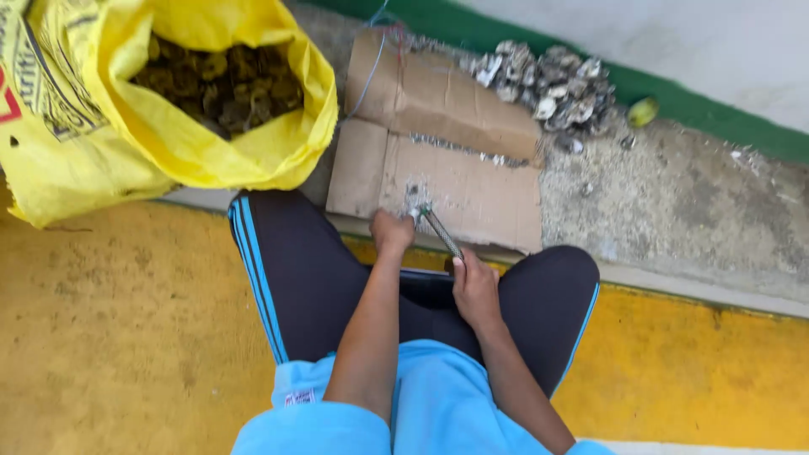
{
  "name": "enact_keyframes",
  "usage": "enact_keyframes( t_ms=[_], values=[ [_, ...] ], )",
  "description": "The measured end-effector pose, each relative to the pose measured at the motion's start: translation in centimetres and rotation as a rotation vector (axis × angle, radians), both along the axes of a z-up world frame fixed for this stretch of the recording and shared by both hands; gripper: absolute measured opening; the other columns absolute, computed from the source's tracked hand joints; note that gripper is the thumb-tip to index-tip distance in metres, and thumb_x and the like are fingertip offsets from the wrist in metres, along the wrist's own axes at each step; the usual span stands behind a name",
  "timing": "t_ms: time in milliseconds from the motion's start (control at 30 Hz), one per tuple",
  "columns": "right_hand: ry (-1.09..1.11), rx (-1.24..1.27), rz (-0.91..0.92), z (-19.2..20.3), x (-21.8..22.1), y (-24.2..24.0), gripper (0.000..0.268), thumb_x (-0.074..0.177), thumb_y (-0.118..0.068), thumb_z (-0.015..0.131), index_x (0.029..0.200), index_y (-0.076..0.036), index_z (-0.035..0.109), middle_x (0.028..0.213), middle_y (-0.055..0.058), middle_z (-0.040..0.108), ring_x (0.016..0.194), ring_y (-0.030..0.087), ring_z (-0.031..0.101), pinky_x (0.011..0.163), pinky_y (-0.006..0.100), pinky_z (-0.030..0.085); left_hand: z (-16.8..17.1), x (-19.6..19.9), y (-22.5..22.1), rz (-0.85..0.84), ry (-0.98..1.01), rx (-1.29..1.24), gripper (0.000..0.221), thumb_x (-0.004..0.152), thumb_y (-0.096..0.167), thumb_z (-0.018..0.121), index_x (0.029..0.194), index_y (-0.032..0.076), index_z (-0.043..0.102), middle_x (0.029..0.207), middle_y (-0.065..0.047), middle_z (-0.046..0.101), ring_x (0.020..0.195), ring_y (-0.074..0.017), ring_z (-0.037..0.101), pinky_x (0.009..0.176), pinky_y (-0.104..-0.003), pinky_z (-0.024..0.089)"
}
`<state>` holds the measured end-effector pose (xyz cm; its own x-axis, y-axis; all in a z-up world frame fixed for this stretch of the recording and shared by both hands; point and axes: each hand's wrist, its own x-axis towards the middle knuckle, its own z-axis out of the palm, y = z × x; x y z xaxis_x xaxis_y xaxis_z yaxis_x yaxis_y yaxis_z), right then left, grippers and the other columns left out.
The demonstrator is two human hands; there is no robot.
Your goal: The person is sitting on the floor using a small metal tool to pry open shells on a piece of cardboard.
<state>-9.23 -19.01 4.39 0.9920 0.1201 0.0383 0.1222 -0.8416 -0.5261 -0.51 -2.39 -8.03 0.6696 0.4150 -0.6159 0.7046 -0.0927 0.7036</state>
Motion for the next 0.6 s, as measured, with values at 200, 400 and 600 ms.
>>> enact_keyframes(
  t_ms=[200, 400, 600],
  values=[
    [-0.303, 0.096, -0.113, 2.0, -0.6, 0.8, 0.033, 0.11, -0.021, 0.051, 0.129, 0.004, 0.06, 0.107, 0.024, 0.069, 0.1, 0.043, 0.062, 0.089, 0.051, 0.048, -0.2, -0.9, 0.3, -0.043, 0.005, 0.075, 0.045, 0.077, 0.019, 0.079, 0.108, -0.01, 0.065, 0.11, -0.033, 0.069, 0.109, -0.0463, 0.067, 0.098, -0.045, 0.052],
    [-0.182, 0.049, -0.108, -0.2, -1.4, -0.5, 0.037, 0.111, -0.027, 0.05, 0.13, 0.003, 0.059, 0.111, 0.025, 0.067, 0.104, 0.04, 0.063, 0.094, 0.046, 0.047, 4.0, 0.4, 1.1, 0.016, 0.023, 0.001, 0.041, 0.077, 0.018, 0.077, 0.105, -0.008, 0.066, 0.109, -0.03, 0.071, 0.105, -0.0413, 0.071, 0.094, -0.044, 0.055],
    [0.027, -0.074, -0.052, 1.1, 0.2, 0.5, 0.037, 0.105, -0.026, 0.05, 0.127, 0.0, 0.064, 0.092, 0.021, 0.068, 0.095, 0.037, 0.063, 0.092, 0.052, 0.043, 0.4, 0.6, 0.6, -0.07, 0.038, -0.018, 0.035, 0.08, 0.017, 0.074, 0.103, -0.009, 0.072, 0.106, -0.03, 0.074, 0.102, -0.0399, 0.075, 0.093, -0.044, 0.058]
  ],
)
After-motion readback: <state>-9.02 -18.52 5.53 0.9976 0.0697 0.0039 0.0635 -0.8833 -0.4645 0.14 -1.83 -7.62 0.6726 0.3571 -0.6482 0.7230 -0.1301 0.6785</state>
